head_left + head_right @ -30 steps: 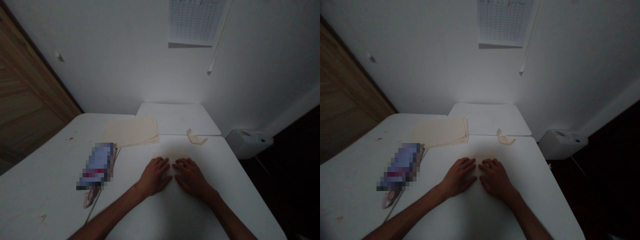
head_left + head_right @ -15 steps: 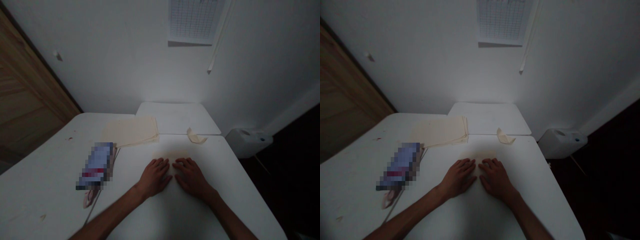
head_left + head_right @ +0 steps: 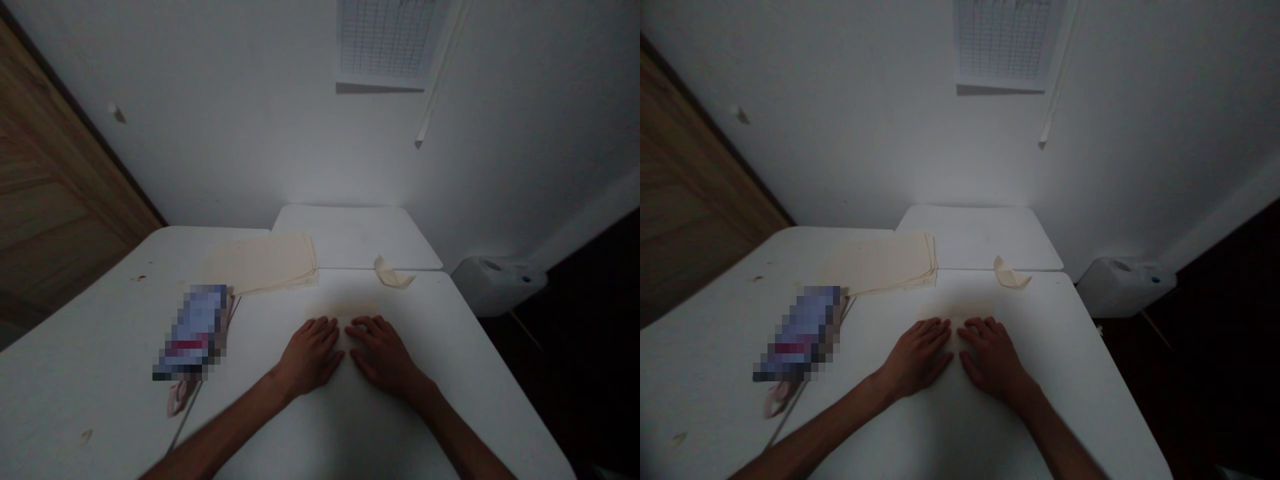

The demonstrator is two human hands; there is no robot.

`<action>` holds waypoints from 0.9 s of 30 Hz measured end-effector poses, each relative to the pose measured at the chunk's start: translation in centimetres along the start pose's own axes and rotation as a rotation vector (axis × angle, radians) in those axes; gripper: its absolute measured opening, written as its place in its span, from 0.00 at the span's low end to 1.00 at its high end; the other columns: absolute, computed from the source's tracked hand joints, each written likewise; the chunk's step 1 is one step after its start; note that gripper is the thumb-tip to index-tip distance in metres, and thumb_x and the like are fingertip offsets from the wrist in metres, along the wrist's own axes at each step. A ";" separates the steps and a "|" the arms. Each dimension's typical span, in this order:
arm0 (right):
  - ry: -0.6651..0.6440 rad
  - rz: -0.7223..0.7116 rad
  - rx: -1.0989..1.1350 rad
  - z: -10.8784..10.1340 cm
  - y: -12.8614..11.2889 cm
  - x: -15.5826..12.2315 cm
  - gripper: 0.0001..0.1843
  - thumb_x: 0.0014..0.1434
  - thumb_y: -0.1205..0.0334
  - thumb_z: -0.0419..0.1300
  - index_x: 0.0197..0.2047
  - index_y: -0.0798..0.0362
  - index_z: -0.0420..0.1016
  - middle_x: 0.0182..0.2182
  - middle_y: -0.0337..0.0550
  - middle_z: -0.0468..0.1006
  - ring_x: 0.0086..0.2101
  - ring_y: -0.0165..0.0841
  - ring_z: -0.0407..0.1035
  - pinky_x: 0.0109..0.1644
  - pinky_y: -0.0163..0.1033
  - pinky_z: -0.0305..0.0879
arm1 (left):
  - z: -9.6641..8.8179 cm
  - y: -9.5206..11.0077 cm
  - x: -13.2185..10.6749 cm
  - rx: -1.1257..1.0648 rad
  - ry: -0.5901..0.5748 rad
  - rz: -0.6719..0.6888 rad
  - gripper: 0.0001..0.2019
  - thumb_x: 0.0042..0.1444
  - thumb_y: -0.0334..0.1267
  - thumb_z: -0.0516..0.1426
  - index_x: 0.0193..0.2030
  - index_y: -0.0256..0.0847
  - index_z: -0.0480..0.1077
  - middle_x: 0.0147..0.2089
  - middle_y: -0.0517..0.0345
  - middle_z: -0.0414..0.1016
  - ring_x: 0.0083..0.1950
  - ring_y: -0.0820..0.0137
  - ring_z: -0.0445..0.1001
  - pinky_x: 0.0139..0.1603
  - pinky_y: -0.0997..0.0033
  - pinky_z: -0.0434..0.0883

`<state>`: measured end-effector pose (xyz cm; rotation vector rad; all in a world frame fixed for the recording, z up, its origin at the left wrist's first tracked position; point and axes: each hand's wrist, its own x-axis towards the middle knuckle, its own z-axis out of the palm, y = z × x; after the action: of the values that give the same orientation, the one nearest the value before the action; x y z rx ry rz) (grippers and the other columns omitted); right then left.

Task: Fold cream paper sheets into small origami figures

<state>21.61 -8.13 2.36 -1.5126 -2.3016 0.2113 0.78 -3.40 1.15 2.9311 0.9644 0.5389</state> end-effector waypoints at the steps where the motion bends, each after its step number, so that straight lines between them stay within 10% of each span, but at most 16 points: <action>1: -0.004 -0.002 -0.002 0.0 0.0 0.0 0.24 0.57 0.61 0.57 0.57 0.47 0.66 0.54 0.47 0.68 0.51 0.43 0.61 0.54 0.50 0.59 | 0.0 0.0 0.0 -0.007 -0.002 0.006 0.19 0.61 0.41 0.52 0.55 0.32 0.68 0.58 0.43 0.70 0.58 0.55 0.66 0.57 0.53 0.65; 27: 0.012 0.012 0.014 -0.2 -0.3 -0.1 0.25 0.58 0.62 0.57 0.59 0.45 0.64 0.54 0.46 0.68 0.51 0.43 0.61 0.55 0.51 0.59 | -0.9 0.3 0.5 -0.044 -0.057 0.038 0.20 0.60 0.36 0.51 0.59 0.37 0.64 0.59 0.50 0.70 0.57 0.55 0.67 0.53 0.53 0.67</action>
<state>21.47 -8.33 2.61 -1.5179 -2.2777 0.2206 1.10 -3.46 2.17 2.9142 0.8809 0.4687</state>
